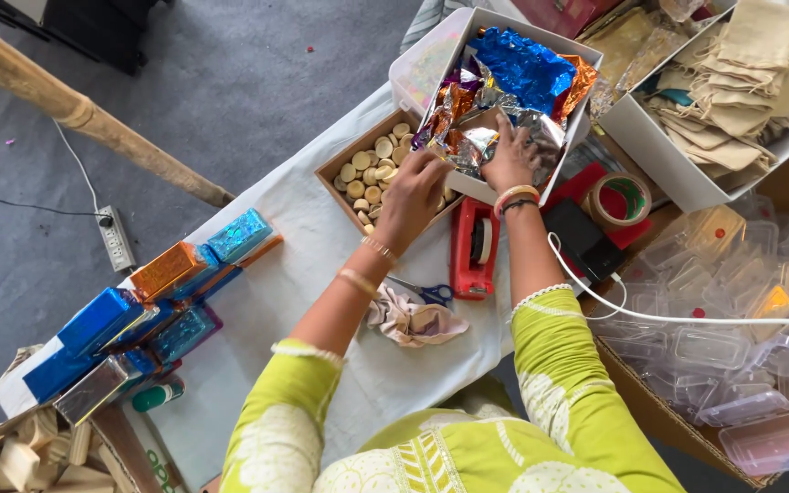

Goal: Wrapping wooden pieces in decorative foil and placing them into color-coded boxes.

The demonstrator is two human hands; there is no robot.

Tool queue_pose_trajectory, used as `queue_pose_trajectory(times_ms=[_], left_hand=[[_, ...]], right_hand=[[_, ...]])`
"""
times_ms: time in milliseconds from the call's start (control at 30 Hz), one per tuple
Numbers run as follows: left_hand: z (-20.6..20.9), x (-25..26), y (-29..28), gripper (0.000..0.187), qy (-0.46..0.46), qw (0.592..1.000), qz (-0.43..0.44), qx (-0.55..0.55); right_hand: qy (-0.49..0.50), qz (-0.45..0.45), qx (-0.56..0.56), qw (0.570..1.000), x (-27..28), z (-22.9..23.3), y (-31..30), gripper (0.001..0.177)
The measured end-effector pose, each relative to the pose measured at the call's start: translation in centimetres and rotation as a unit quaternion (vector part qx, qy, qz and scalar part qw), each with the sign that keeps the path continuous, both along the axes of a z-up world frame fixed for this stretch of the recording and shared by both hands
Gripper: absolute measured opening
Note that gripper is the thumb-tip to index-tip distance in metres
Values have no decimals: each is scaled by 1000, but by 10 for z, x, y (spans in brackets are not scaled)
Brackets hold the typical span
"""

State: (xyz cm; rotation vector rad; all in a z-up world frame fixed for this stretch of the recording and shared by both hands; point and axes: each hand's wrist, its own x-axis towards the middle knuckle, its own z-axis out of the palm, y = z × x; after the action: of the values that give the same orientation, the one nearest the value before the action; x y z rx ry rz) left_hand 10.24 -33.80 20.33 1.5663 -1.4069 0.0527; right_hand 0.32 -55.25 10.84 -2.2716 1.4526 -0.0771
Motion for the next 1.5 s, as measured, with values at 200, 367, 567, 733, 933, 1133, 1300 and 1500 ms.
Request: queue_pose_trajectory(times_ms=[200,367,567,733,933,1133,1300,1500], left_hand=[[-26,12,-97,29,43,992,-4,115],[-95,44,-161,29,13,978,63,196],[-82,44,-167,24,-34,965,104,237],[-50,48,-145,12,5,961,68,268],[-39,46,-122,56,-81,957,-25,278],[-49,47,-112,14,-40,962,8,269],[-39,50,-99,19,8,988,-18,154],[-35,49,-95,22,-13,993,-51,105]], right_hand=[[-6,-2,13,1000,0,11,9,104],[-9,0,-21,1000,3,1,17,104],[-3,-3,-20,1000,0,15,20,102],[-18,-9,-10,1000,-1,16,12,96],[-5,-18,16,1000,3,28,16,78],[-53,-46,-13,997,-2,-12,-2,44],[-136,-46,-52,988,-8,-13,0,44],[-122,-11,-18,992,-8,11,10,45]])
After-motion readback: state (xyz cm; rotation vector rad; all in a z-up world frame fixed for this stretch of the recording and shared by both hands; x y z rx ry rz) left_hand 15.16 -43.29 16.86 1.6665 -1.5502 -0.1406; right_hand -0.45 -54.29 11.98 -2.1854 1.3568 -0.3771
